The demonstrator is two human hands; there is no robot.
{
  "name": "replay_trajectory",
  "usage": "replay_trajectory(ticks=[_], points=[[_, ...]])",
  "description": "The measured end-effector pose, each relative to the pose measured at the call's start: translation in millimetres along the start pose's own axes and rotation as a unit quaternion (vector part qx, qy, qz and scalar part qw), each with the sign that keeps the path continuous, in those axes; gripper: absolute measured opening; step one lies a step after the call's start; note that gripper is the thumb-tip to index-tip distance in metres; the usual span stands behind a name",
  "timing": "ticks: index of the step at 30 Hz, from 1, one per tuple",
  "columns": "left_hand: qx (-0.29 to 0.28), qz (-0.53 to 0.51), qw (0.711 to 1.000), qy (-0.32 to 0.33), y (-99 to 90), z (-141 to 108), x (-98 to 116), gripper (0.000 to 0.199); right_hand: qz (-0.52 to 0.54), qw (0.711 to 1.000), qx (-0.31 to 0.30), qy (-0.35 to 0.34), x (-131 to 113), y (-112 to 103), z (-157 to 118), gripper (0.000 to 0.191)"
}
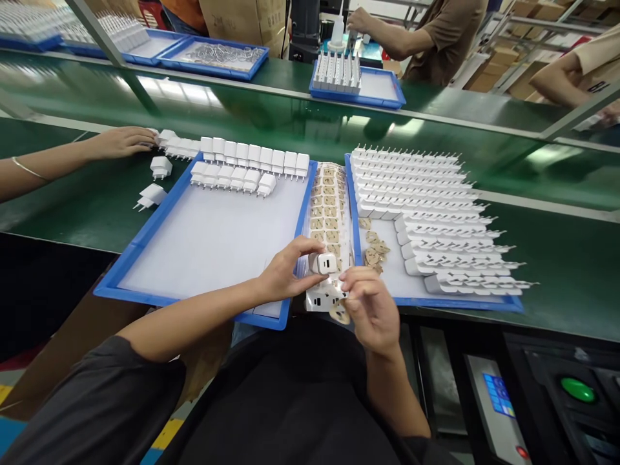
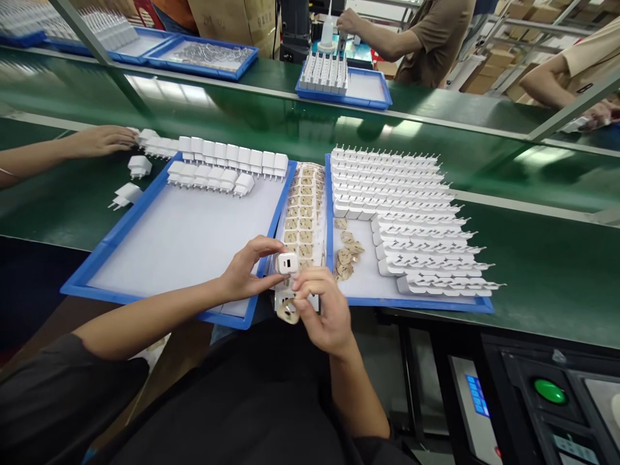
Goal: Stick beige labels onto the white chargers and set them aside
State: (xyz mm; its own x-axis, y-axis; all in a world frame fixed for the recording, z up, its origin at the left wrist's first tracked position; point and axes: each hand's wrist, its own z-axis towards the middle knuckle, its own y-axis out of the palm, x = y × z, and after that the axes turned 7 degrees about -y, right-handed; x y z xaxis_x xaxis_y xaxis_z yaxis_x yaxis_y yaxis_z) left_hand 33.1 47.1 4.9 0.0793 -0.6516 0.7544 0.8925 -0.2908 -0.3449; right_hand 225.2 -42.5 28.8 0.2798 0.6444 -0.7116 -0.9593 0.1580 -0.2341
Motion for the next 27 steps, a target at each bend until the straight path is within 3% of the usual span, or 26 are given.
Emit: replay_trajectory(ticks=[2, 4, 6, 8, 14, 16, 18, 21, 27], points=[[0.000, 0.000, 0.999, -0.040, -1.3, 2, -1, 0.047, -0.048, 0.995, 0.085, 0.028, 12, -15, -1, 0.006], [-0.003, 0.015, 0.998, -0.068, -4.2, 5, -1, 0.048, -0.186, 0.968, 0.153, 0.069, 32, -32, 0, 0.007], [-0.009, 0.043, 0.994, -0.098, -9.6, 10, -1, 0.050, -0.320, 0.936, 0.110, 0.103, 54, -46, -1, 0.016], [-0.024, 0.088, 0.987, -0.134, -18.2, 16, 0, 0.053, -0.382, 0.917, 0.054, 0.102, 72, -54, -2, 0.025], [-0.041, 0.228, 0.941, -0.245, -61.0, 67, -13, 0.062, -0.388, 0.918, 0.062, 0.058, 79, -55, -10, 0.027], [-0.044, 0.297, 0.909, -0.290, -73.7, 93, -25, 0.067, -0.380, 0.921, 0.059, 0.057, 77, -54, -11, 0.025], [-0.066, 0.386, 0.858, -0.332, -80.3, 118, -39, 0.067, -0.378, 0.923, 0.057, 0.050, 75, -54, -10, 0.024], [-0.091, 0.468, 0.799, -0.365, -77.5, 144, -62, 0.062, -0.375, 0.925, 0.053, 0.033, 75, -55, -10, 0.021], [-0.092, 0.493, 0.775, -0.385, -62.3, 156, -92, 0.046, -0.377, 0.925, 0.049, 0.018, 73, -55, -12, 0.020]])
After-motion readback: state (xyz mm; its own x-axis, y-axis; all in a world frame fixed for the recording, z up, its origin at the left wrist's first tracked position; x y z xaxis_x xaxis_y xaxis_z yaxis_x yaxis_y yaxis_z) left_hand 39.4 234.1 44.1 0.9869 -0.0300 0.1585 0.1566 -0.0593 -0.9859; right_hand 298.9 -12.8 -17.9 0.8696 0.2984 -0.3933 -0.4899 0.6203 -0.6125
